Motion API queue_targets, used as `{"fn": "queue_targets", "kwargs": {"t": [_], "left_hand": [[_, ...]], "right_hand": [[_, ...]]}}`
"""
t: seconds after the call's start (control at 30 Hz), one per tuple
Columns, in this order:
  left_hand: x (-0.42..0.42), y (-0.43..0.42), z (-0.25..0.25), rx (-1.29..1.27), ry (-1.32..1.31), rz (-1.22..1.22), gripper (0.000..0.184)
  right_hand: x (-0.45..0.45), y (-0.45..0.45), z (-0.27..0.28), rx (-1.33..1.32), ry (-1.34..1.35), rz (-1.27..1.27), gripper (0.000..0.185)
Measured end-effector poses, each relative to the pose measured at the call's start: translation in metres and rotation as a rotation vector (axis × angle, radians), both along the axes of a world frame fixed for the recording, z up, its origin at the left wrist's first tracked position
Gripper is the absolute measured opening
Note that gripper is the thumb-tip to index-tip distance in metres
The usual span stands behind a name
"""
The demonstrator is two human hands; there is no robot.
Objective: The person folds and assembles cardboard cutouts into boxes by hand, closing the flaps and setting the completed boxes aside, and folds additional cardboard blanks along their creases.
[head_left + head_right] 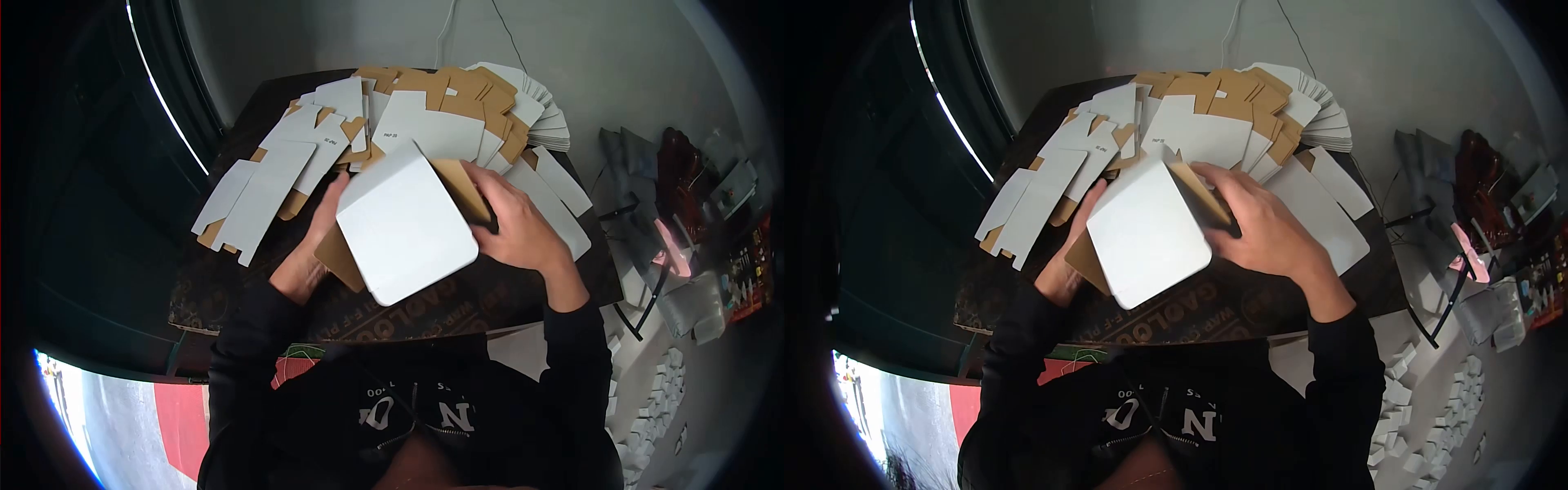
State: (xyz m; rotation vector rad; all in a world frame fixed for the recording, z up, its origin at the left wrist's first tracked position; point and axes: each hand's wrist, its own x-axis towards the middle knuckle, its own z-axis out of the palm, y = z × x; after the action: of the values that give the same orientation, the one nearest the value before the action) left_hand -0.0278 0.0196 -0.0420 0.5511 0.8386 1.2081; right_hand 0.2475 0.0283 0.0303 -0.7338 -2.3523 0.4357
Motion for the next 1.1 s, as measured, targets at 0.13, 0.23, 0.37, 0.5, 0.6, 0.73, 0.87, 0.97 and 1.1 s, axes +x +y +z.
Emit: {"fn": "queue_targets", "kwargs": {"t": [0.13,0.23,0.37,0.5,0.6,0.73,0.87,0.97,1.1], "left_hand": [[-0.005,-0.004,-0.004,-0.021,0.047,-0.281,0.079],[0.0,-0.017,0.028,-0.101,0.554,-0.32,0.08],[-0.021,0.002,0.0,0.248,0.457,-0.241,0.082],[-0.021,0.001,-0.012,0.568,0.573,-0.199,0.083],[-0.016,-0.001,-0.014,0.774,0.723,-0.193,0.084],[-0.006,-0.001,-0.016,0.761,0.514,-0.114,0.084],[-0.006,0.0,-0.016,0.753,0.45,-0.094,0.083],[-0.006,0.0,-0.019,0.76,0.446,-0.11,0.083],[-0.006,0.002,-0.017,0.813,0.484,-0.103,0.081]], "right_hand": [[0.0,0.003,-0.005,-0.084,-0.077,-0.2,0.048],[0.006,0.006,-0.005,-0.279,0.101,-0.324,0.041],[-0.004,-0.006,-0.013,-0.44,0.237,-0.501,0.04],[-0.012,-0.021,-0.009,-0.502,0.254,-0.577,0.04],[-0.004,-0.024,-0.014,-0.285,0.306,-0.577,0.04],[0.008,-0.059,0.016,0.161,0.608,-0.292,0.032],[-0.026,-0.115,0.024,-0.256,0.449,0.331,0.025],[-0.049,-0.151,0.044,-0.675,0.156,0.627,0.037],[-0.088,-0.184,0.025,-0.444,0.461,0.549,0.026]]}}
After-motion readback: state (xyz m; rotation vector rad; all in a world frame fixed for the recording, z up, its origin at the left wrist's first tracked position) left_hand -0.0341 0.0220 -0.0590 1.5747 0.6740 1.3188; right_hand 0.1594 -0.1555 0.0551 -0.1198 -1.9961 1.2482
